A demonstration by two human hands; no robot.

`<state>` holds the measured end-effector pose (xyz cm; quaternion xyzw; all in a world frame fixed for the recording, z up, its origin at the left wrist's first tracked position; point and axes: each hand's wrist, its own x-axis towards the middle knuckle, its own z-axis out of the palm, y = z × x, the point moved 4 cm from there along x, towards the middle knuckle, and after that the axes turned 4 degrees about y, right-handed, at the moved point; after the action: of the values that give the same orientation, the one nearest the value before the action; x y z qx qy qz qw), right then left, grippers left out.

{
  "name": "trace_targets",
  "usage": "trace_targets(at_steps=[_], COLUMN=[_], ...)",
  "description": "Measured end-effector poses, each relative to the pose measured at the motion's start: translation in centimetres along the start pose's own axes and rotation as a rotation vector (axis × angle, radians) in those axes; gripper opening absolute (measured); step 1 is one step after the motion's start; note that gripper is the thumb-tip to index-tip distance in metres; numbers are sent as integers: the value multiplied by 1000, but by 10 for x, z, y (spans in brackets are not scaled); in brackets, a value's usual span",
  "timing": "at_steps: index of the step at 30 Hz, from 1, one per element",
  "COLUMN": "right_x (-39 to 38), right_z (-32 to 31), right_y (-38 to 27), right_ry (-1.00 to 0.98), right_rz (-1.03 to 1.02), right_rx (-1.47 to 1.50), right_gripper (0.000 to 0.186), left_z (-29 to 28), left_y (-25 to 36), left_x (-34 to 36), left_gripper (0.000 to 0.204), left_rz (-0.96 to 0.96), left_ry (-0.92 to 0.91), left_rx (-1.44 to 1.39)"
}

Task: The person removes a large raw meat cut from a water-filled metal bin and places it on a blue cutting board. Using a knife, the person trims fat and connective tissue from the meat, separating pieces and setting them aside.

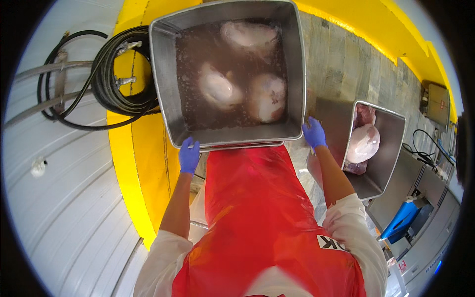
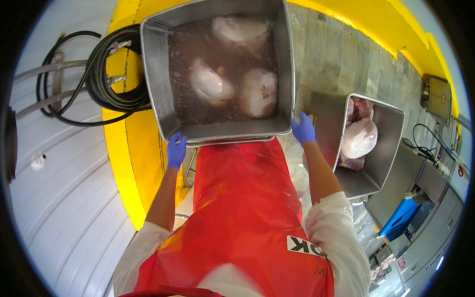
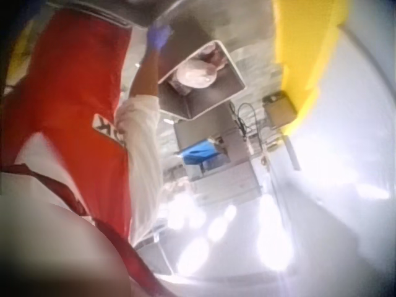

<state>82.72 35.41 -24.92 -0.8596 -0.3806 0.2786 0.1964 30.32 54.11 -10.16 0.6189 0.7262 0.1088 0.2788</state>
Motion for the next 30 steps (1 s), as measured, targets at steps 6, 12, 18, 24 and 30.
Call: trace_targets(at_steps=[6, 12, 18, 24, 30], right_x=[92, 108, 102, 100, 99], right_z=[14, 19, 19, 18, 24], right_y=[-51, -68, -73, -74, -70], right_ry=[53, 240, 316, 326, 341], right_rz=[223, 287, 296, 276, 226], right_rx=[104, -15, -24, -6, -23], right_gripper=[53, 46, 41, 37, 38], left_z=[113, 240, 353, 463, 457], left_y=[56, 82, 179, 258, 265], left_x=[86, 130, 142, 178, 190], left_gripper=[51, 44, 60, 66, 78], left_rz=[99, 285, 763, 928, 882], left_ry=[-307, -505, -405, -535, -666], left_rx=[116, 270, 245, 430, 541])
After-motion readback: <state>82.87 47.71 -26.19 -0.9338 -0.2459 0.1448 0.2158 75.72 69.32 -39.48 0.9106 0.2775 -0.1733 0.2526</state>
